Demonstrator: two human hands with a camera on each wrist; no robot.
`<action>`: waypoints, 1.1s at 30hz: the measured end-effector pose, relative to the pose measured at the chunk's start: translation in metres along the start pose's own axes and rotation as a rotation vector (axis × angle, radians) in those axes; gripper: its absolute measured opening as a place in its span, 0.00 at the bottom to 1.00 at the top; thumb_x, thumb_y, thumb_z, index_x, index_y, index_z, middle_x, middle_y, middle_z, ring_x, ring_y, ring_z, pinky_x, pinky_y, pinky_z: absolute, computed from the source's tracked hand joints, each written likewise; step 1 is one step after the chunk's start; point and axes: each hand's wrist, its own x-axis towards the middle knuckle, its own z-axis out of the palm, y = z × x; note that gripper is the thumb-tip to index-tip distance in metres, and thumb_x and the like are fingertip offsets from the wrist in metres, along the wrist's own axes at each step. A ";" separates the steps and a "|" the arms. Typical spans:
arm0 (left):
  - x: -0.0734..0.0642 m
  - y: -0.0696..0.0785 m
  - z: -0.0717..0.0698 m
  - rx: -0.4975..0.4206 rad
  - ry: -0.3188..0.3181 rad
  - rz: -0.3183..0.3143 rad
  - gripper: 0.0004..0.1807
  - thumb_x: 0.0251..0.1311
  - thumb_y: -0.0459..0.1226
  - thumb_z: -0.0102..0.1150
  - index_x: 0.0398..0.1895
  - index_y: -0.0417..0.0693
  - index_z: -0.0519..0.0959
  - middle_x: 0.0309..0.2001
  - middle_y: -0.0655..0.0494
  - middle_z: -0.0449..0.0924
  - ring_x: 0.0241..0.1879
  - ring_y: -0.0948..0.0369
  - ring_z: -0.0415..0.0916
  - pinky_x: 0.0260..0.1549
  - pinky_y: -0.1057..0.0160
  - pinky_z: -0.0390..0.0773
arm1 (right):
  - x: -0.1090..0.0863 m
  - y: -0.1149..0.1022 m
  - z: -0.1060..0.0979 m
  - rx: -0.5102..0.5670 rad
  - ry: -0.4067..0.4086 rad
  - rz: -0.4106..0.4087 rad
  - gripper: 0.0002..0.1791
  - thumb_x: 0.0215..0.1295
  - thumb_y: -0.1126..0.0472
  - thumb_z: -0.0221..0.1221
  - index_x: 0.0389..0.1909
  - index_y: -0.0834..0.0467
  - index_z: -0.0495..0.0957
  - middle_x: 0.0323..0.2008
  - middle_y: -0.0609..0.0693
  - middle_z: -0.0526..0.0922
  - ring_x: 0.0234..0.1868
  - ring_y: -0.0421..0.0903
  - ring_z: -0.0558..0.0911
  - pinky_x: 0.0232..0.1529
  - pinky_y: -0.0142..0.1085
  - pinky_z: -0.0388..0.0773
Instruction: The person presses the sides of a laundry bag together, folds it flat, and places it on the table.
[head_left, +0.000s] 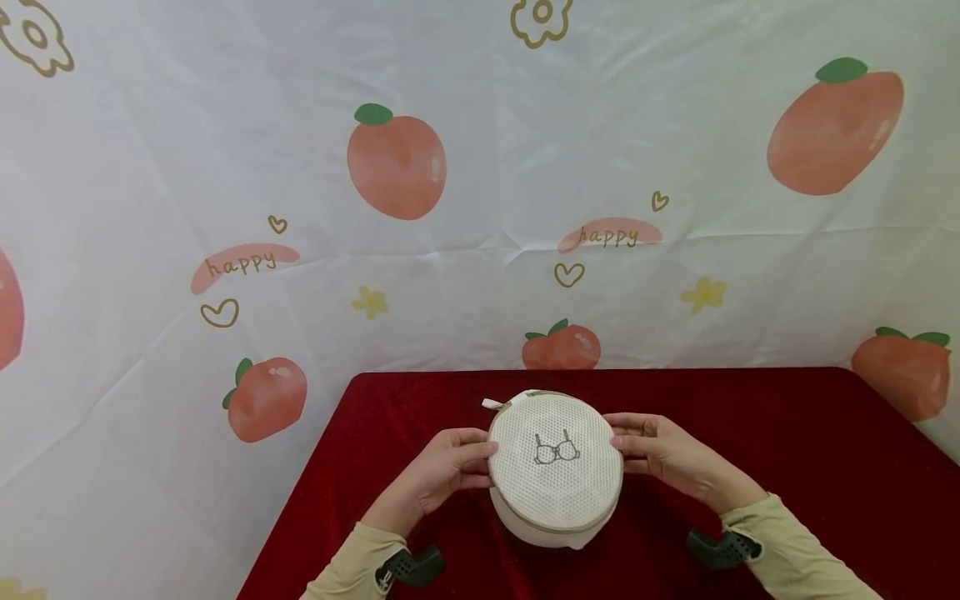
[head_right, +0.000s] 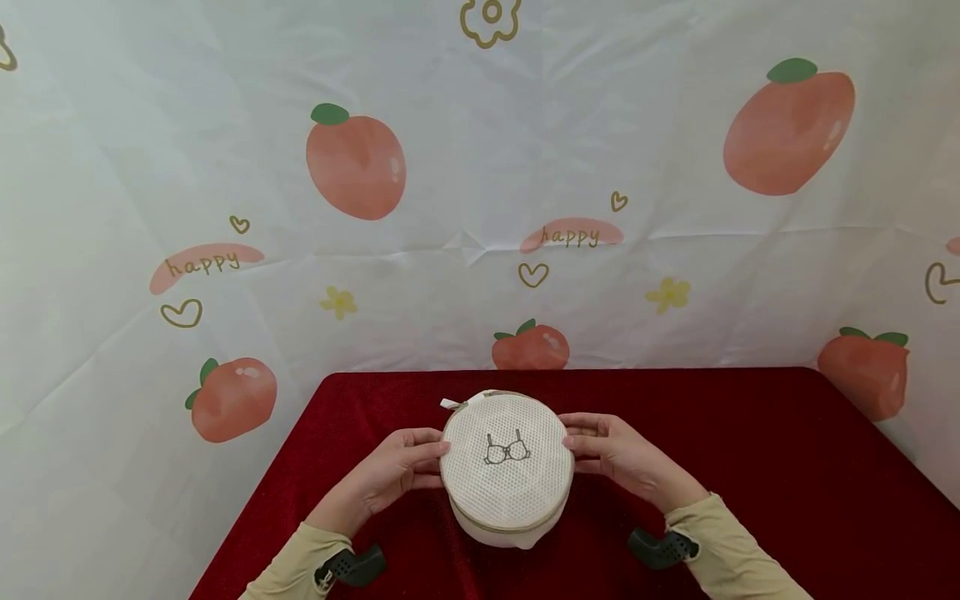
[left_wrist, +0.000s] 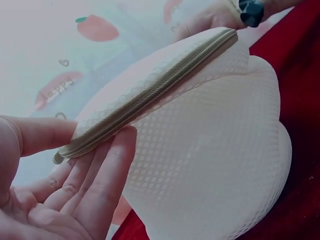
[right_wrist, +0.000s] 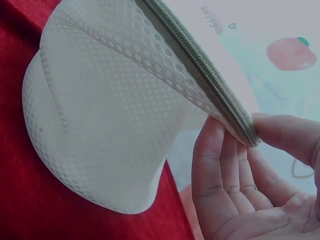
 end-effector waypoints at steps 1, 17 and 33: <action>0.000 0.000 0.000 0.007 0.010 0.000 0.17 0.64 0.35 0.58 0.50 0.29 0.74 0.37 0.47 0.82 0.34 0.57 0.82 0.37 0.55 0.82 | 0.000 0.001 0.000 0.000 0.002 0.004 0.28 0.73 0.66 0.50 0.68 0.73 0.54 0.53 0.53 0.78 0.50 0.47 0.80 0.51 0.43 0.77; 0.003 -0.017 -0.008 0.068 0.101 -0.041 0.17 0.61 0.37 0.63 0.45 0.31 0.77 0.33 0.49 0.82 0.31 0.58 0.82 0.35 0.57 0.83 | 0.010 0.029 -0.003 0.001 0.045 0.065 0.24 0.69 0.64 0.55 0.62 0.69 0.66 0.49 0.52 0.80 0.45 0.47 0.81 0.49 0.45 0.78; 0.017 -0.045 -0.017 0.117 0.127 -0.081 0.15 0.60 0.33 0.62 0.44 0.27 0.77 0.30 0.48 0.82 0.30 0.57 0.82 0.33 0.54 0.83 | 0.020 0.052 -0.006 -0.016 0.099 0.111 0.28 0.68 0.64 0.57 0.64 0.74 0.62 0.45 0.53 0.81 0.44 0.47 0.81 0.45 0.44 0.79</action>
